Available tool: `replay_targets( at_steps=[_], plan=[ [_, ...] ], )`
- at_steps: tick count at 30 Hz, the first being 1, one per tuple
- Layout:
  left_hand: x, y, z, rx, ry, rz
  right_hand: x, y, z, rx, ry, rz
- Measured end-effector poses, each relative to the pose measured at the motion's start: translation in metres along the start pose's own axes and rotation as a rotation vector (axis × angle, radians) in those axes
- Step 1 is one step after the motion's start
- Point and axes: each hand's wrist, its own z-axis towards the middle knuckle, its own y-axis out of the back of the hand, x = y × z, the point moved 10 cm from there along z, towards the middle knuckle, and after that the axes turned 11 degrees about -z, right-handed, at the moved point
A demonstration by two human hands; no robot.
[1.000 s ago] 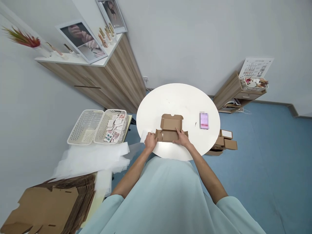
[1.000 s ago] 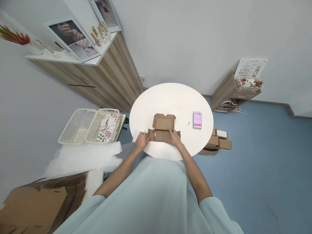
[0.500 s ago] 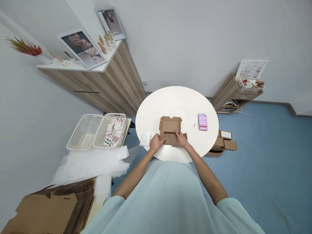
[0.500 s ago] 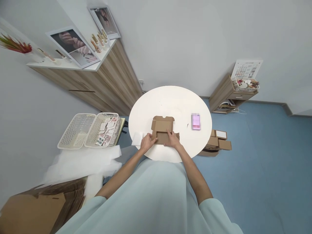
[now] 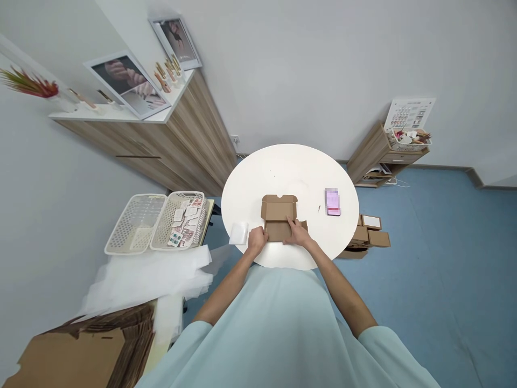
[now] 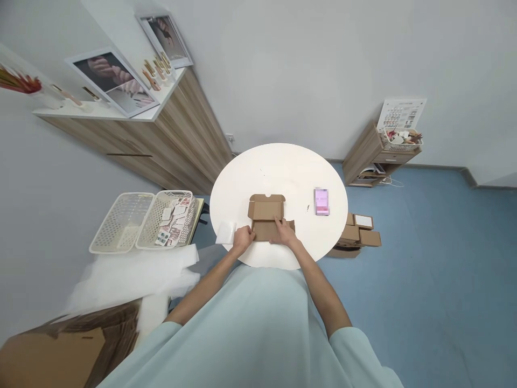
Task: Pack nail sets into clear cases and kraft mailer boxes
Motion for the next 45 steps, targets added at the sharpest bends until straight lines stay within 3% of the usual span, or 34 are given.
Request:
replay_targets(
  at_steps=[3,6,8,10,12,16,19,24,28,33,45],
  plan=[
    [-0.005,0.0,0.0,-0.003,-0.007,0.031,-0.001,0.006,-0.01,-0.079,0.016,0.067],
    [-0.009,0.0,-0.001,-0.001,-0.007,0.041,-0.017,0.026,-0.033,-0.339,0.004,0.214],
    [-0.01,0.0,-0.002,-0.001,-0.007,0.04,-0.045,0.036,-0.053,-0.532,-0.109,0.299],
    [-0.011,0.0,-0.004,-0.001,-0.008,0.039,-0.073,0.031,-0.068,-0.595,-0.262,0.344],
    [-0.013,0.001,-0.005,-0.001,-0.007,0.04,-0.09,0.018,-0.072,-0.537,-0.353,0.374],
    [-0.015,0.003,-0.008,-0.003,0.003,0.048,-0.092,0.004,-0.072,-0.471,-0.355,0.417],
    [-0.017,0.003,-0.009,-0.006,0.013,0.056,-0.077,0.007,-0.074,-0.492,-0.311,0.415],
    [-0.022,-0.001,-0.011,-0.006,0.017,0.063,-0.036,0.005,-0.069,-0.415,-0.17,0.372],
    [-0.023,-0.002,-0.013,-0.012,0.022,0.061,-0.024,0.01,-0.063,-0.42,-0.124,0.316],
    [-0.021,-0.002,-0.017,-0.022,0.029,0.047,-0.027,0.017,-0.052,-0.453,-0.124,0.271],
    [-0.019,-0.003,-0.02,-0.04,0.044,0.032,-0.04,-0.001,-0.035,-0.513,-0.18,0.439]
  ],
)
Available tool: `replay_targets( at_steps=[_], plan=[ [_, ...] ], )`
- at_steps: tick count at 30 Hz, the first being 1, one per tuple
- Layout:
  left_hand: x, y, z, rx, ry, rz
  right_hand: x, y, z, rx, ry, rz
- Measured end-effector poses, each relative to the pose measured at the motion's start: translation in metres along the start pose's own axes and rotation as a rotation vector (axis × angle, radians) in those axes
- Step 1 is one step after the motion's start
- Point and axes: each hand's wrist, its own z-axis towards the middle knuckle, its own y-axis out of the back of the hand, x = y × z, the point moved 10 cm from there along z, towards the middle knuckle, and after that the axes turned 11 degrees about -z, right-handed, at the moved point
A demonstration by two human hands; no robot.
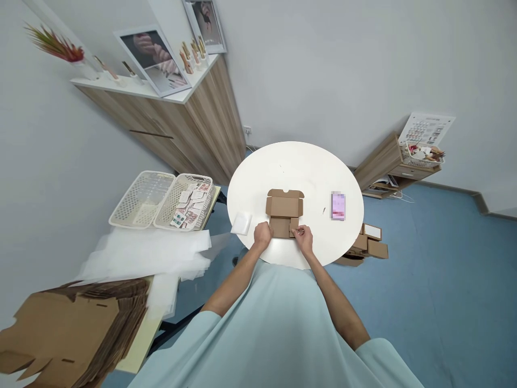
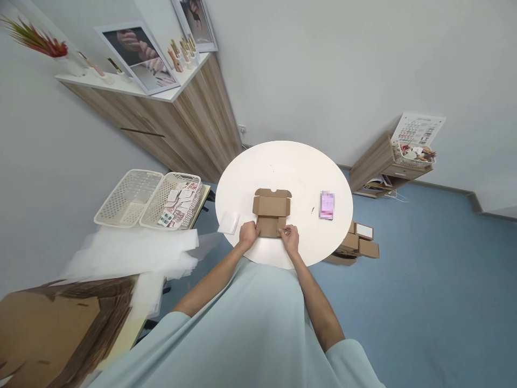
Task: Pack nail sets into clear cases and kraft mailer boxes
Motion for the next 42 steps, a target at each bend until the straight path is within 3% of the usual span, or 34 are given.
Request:
replay_targets(
  at_steps=[5,12,17,21,24,27,29,31,33,36,42],
  plan=[
    [0.001,-0.002,0.0,-0.004,-0.004,-0.006,-0.007,0.005,0.0,-0.025,-0.048,-0.048],
    [-0.001,-0.005,0.0,0.003,-0.002,-0.005,0.003,0.002,0.002,0.109,-0.021,-0.478],
    [0.001,-0.007,-0.005,-0.004,-0.007,-0.001,0.014,0.004,0.002,0.149,-0.03,-0.584],
    [0.005,-0.011,-0.015,-0.008,-0.027,0.005,0.011,0.008,0.001,0.158,-0.074,-0.573],
    [0.014,0.005,-0.021,-0.111,-0.062,-0.066,0.005,0.018,-0.003,0.125,-0.117,-0.511],
    [0.046,0.044,-0.021,-0.328,-0.025,-0.128,0.001,0.033,-0.012,0.069,-0.142,-0.414],
    [0.076,0.069,-0.018,-0.441,0.07,-0.116,0.0,0.041,-0.018,0.038,-0.14,-0.356],
    [0.105,0.083,-0.012,-0.469,0.187,-0.081,0.0,0.046,-0.023,0.025,-0.132,-0.309],
    [0.12,0.084,-0.005,-0.413,0.253,-0.039,0.001,0.049,-0.026,0.025,-0.122,-0.274],
    [0.117,0.071,0.001,-0.33,0.244,0.018,0.005,0.053,-0.027,0.026,-0.112,-0.246],
    [0.085,0.053,-0.003,-0.327,0.105,0.051,0.013,0.062,-0.028,0.02,-0.084,-0.209]
  ],
)
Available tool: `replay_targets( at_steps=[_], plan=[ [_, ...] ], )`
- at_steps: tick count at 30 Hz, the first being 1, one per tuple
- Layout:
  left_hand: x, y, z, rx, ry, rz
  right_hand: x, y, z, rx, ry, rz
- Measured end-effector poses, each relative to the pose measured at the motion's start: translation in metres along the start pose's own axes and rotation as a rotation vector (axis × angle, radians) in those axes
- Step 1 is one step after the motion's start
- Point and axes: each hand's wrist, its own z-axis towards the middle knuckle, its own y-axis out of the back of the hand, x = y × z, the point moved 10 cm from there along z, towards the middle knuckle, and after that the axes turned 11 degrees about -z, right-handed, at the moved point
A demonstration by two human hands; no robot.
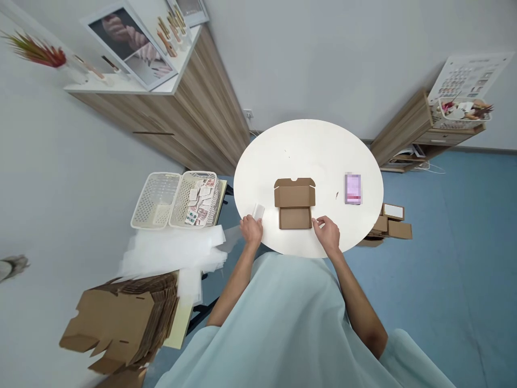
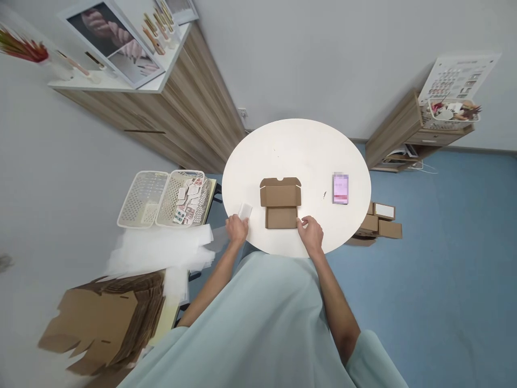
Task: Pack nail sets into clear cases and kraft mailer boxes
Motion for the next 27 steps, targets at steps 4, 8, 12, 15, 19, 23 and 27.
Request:
replay_targets(
  at_steps=[4,8,12,15,19,23,27],
  plan=[
    [0.002,-0.001,0.003,0.081,-0.007,-0.102,0.007,0.003,-0.002,0.014,0.035,0.028],
    [0.008,0.015,0.004,0.128,-0.005,-0.326,0.027,0.009,-0.003,0.019,0.135,0.094],
    [-0.015,0.043,-0.008,0.208,-0.174,-0.555,0.056,0.022,-0.005,0.027,0.254,0.254],
    [-0.055,0.052,-0.03,0.421,-0.369,-0.641,0.078,0.027,-0.007,0.099,0.325,0.368],
    [-0.101,0.045,-0.058,0.679,-0.505,-0.676,0.101,0.01,-0.015,0.296,0.447,0.391],
    [-0.122,0.025,-0.065,0.759,-0.541,-0.642,0.09,-0.014,-0.012,0.354,0.4,0.382],
    [-0.117,0.004,-0.048,0.619,-0.378,-0.634,0.063,-0.024,-0.001,0.224,0.247,0.352]
  ],
)
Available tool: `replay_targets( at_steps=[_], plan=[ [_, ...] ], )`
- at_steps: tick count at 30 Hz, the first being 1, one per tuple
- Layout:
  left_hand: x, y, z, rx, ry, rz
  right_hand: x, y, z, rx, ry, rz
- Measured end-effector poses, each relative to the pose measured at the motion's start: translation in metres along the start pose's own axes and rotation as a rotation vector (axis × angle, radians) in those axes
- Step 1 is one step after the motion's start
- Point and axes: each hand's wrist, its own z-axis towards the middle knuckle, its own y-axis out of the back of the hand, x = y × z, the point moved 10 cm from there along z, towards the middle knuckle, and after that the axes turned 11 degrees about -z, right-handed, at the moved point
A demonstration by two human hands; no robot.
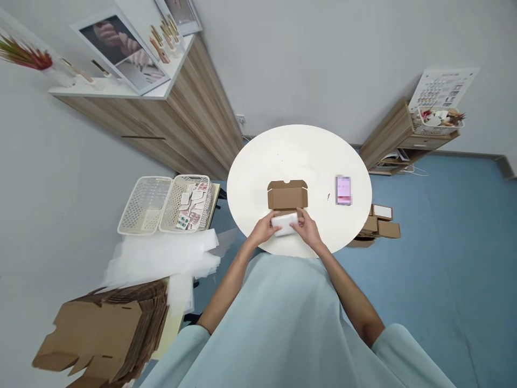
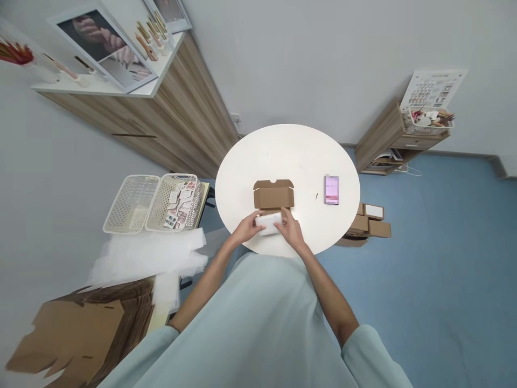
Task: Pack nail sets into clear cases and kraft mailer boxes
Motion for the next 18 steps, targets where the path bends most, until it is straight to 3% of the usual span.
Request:
replay_targets(
  at_steps=[3,6,10,18],
  plan=[
    [0.015,0.008,0.009,-0.256,0.086,-0.018,-0.011,0.006,0.005,-0.098,-0.033,-0.038],
    [0.02,0.003,0.015,-0.378,0.083,0.044,-0.017,0.005,0.013,-0.13,-0.057,-0.143],
    [0.023,-0.016,0.024,-0.315,0.023,0.125,-0.026,-0.005,0.027,-0.067,-0.102,-0.332],
    [0.042,-0.035,0.029,-0.184,0.043,0.24,-0.029,-0.028,0.034,0.096,-0.101,-0.581]
  ],
)
